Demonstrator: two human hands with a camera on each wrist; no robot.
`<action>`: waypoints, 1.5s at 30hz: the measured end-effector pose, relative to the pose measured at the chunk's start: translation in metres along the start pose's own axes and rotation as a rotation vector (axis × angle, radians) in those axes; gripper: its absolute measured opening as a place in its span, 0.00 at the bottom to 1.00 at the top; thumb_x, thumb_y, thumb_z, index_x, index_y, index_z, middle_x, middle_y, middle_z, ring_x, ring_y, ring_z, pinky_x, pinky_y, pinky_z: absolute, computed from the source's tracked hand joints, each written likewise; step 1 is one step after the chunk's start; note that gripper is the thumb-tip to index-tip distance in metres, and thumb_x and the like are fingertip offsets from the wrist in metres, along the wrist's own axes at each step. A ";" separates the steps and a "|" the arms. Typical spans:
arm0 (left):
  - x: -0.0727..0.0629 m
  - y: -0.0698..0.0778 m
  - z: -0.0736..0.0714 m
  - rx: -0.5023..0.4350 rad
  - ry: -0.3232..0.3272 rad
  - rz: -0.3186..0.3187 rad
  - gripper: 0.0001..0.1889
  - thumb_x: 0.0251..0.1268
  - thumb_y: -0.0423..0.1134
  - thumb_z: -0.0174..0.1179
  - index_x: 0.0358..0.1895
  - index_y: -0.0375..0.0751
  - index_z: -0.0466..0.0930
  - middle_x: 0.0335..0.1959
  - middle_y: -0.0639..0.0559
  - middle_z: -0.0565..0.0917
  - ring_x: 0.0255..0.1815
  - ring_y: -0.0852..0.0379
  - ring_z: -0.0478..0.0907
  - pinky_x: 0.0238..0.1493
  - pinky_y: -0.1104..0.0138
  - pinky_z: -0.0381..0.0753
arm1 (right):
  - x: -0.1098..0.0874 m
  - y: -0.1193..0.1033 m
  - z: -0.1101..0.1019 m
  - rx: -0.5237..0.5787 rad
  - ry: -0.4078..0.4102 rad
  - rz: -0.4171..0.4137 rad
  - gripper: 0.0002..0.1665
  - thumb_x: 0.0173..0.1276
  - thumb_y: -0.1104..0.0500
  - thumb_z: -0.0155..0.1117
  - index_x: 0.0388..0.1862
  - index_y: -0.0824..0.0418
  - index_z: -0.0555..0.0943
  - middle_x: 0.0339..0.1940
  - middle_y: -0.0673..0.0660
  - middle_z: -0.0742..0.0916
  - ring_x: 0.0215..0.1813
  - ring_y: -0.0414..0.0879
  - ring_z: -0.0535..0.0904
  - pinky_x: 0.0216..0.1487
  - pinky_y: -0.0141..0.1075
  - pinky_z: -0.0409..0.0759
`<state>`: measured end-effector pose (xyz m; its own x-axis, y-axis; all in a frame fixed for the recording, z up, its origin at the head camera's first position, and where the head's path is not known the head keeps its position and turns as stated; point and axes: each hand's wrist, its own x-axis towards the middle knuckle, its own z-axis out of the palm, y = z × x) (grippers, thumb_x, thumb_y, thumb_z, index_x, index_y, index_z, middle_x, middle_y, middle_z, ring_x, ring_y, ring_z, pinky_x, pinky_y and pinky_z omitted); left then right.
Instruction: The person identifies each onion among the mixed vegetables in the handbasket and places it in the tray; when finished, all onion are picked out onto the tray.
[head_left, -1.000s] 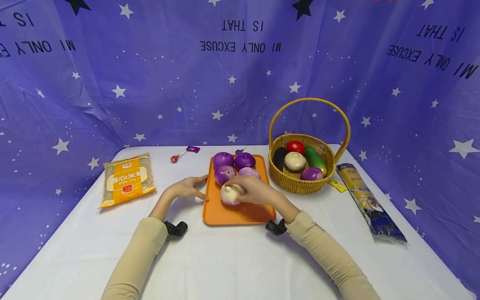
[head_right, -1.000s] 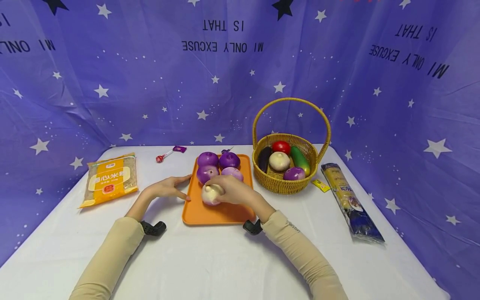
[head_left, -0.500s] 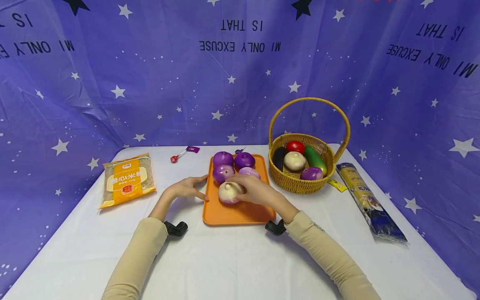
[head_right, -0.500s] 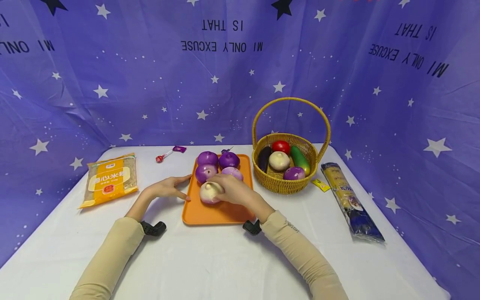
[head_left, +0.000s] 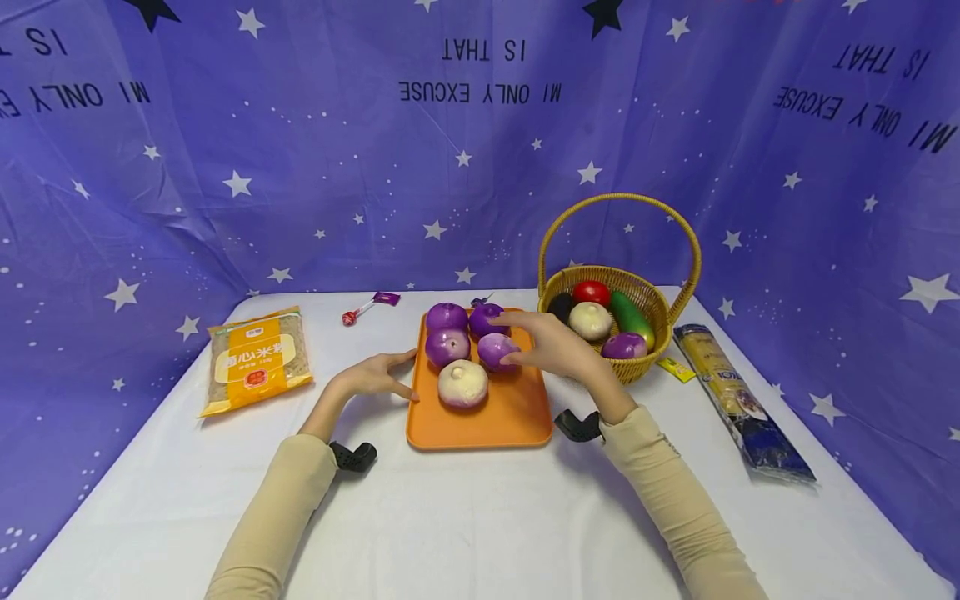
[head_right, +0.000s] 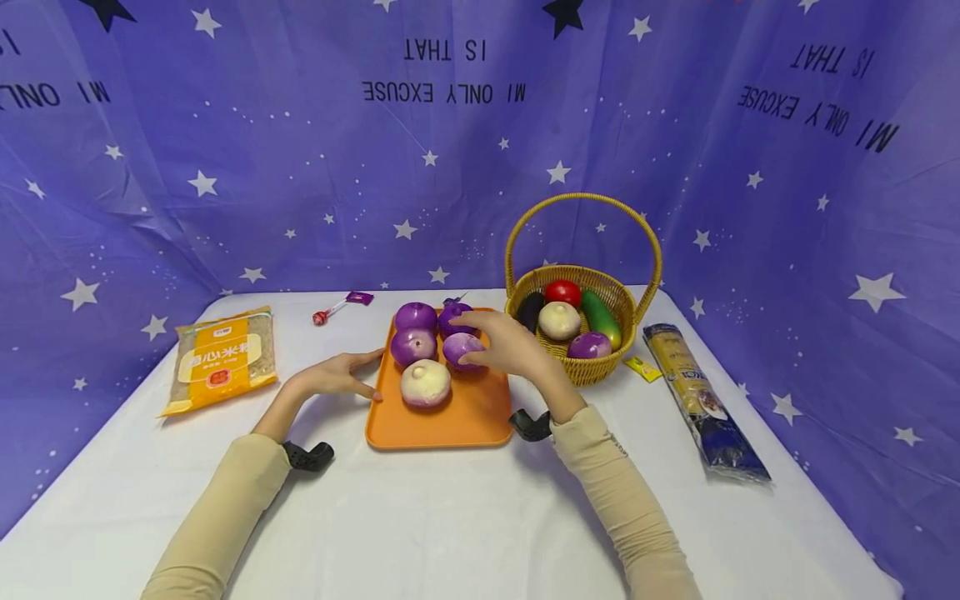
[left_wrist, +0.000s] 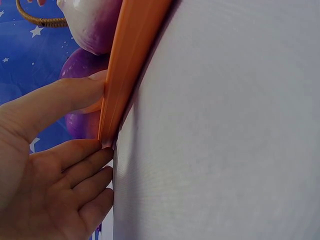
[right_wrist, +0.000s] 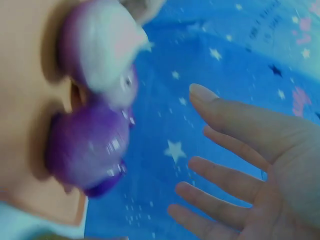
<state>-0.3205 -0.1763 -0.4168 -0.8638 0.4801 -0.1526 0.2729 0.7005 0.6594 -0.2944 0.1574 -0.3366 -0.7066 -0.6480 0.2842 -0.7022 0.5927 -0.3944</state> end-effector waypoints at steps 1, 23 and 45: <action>0.000 0.000 0.000 0.001 -0.001 0.000 0.51 0.51 0.49 0.72 0.75 0.37 0.53 0.73 0.36 0.60 0.74 0.36 0.51 0.72 0.44 0.49 | -0.002 0.003 -0.005 0.003 0.003 0.013 0.33 0.60 0.58 0.73 0.65 0.59 0.75 0.63 0.57 0.79 0.64 0.53 0.73 0.64 0.46 0.72; 0.000 0.001 -0.001 0.021 -0.006 -0.024 0.51 0.51 0.51 0.71 0.76 0.40 0.53 0.73 0.36 0.58 0.73 0.35 0.51 0.71 0.42 0.49 | -0.042 0.099 -0.089 -0.231 -0.298 0.184 0.30 0.59 0.57 0.73 0.59 0.66 0.78 0.45 0.63 0.85 0.41 0.53 0.77 0.43 0.46 0.75; 0.001 -0.002 -0.001 0.028 -0.008 -0.026 0.51 0.50 0.52 0.71 0.76 0.41 0.53 0.74 0.36 0.57 0.74 0.35 0.50 0.71 0.42 0.49 | -0.041 0.117 -0.101 -0.285 -0.679 0.293 0.31 0.59 0.57 0.71 0.62 0.62 0.77 0.52 0.63 0.80 0.49 0.53 0.74 0.48 0.47 0.78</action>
<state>-0.3227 -0.1776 -0.4175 -0.8674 0.4658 -0.1752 0.2623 0.7270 0.6345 -0.3560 0.3014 -0.3063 -0.7231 -0.5420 -0.4282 -0.5558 0.8246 -0.1052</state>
